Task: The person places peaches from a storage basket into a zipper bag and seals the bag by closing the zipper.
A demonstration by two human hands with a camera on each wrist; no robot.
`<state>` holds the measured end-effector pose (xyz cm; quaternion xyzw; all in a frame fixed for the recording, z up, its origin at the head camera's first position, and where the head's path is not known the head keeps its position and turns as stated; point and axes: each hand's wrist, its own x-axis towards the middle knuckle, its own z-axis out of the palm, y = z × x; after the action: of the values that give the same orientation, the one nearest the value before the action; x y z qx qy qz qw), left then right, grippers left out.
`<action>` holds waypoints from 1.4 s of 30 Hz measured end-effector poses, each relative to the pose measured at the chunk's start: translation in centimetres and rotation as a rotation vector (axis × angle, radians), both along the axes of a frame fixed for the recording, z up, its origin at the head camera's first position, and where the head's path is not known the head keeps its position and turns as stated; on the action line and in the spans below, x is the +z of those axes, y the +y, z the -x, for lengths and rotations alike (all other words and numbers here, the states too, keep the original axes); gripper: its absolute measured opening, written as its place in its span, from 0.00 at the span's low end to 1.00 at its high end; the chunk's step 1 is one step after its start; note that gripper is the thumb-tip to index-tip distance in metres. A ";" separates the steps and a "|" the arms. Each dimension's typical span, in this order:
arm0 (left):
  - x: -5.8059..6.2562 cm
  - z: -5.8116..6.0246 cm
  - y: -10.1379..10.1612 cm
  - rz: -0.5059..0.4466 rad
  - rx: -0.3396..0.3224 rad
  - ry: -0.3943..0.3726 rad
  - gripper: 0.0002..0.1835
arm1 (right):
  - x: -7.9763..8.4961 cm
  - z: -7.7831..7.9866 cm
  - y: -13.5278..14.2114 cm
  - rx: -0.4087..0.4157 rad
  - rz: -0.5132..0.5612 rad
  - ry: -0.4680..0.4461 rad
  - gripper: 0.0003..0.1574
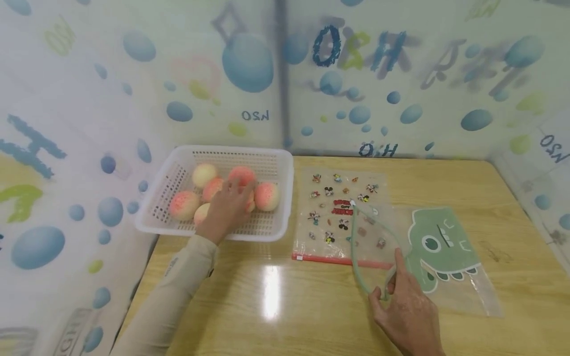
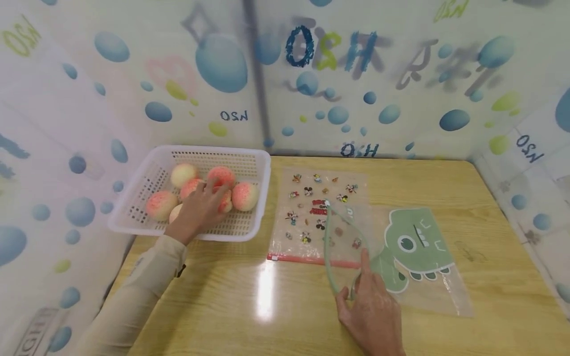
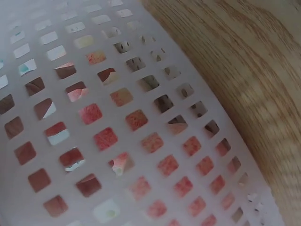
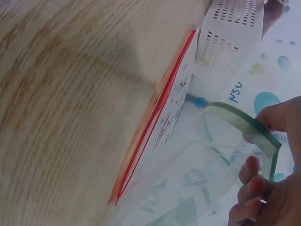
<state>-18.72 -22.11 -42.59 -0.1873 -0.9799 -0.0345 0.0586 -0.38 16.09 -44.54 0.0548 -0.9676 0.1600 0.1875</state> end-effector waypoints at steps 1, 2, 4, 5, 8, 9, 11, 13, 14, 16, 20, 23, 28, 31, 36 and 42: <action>-0.1 0.0 0.1 0.009 -0.002 0.012 0.36 | 0.0 0.0 0.0 -0.002 0.002 -0.002 0.60; -0.1 0.0 0.1 0.017 -0.002 0.020 0.35 | -0.1 0.0 0.0 -0.005 0.004 -0.006 0.60; -0.2 -0.1 0.1 0.029 -0.004 0.034 0.32 | -0.2 -0.1 0.0 -0.011 0.008 -0.014 0.59; -0.3 -0.1 0.1 0.029 -0.003 0.037 0.32 | -0.2 -0.1 -0.1 -0.015 0.009 -0.023 0.59; -0.3 -0.1 0.1 0.021 -0.003 0.025 0.32 | -0.3 -0.2 -0.1 -0.026 0.020 -0.037 0.57; -0.3 -0.1 0.1 0.018 -0.004 0.017 0.32 | -0.4 -0.2 -0.1 -0.028 0.025 -0.037 0.56; -0.2 0.0 0.0 0.016 -0.006 0.003 0.33 | -0.5 -0.2 -0.1 -0.028 0.034 -0.020 0.53; -0.2 0.2 -0.1 0.015 -0.006 -0.008 0.33 | -0.5 -0.1 0.0 -0.021 0.046 0.008 0.50; -0.2 0.2 -0.1 0.016 -0.006 -0.011 0.33 | -0.6 -0.1 0.1 -0.019 0.052 0.018 0.49; -0.2 0.3 -0.1 0.019 -0.009 -0.008 0.33 | -0.6 0.0 0.2 -0.014 0.058 0.033 0.49; -0.4 0.5 -0.2 0.007 -0.033 0.016 0.34 | -0.4 -0.1 0.3 -0.025 0.047 0.012 0.50; -0.4 0.5 -0.3 -0.013 -0.059 0.040 0.35 | -0.5 -0.3 0.5 -0.022 0.033 0.006 0.53; -0.1 0.0 -0.9 -0.020 -0.045 0.026 0.39 | -1.0 -0.4 0.2 0.019 0.031 0.037 0.55; 0.1 -0.2 -1.2 -0.025 -0.033 -0.010 0.42 | -1.2 -0.3 -0.1 0.026 0.031 0.052 0.55; 0.1 -0.1 -1.0 -0.041 -0.041 -0.018 0.44 | -1.3 -0.3 0.0 0.021 0.031 0.071 0.55; 0.1 -0.3 -1.2 -0.068 -0.040 0.009 0.44 | -1.5 -0.1 0.0 0.048 0.035 0.096 0.55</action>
<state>-18.44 -23.34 -42.45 -0.2051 -0.9739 -0.0684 0.0685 -0.25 16.10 -46.03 0.0823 -0.9529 0.1784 0.2308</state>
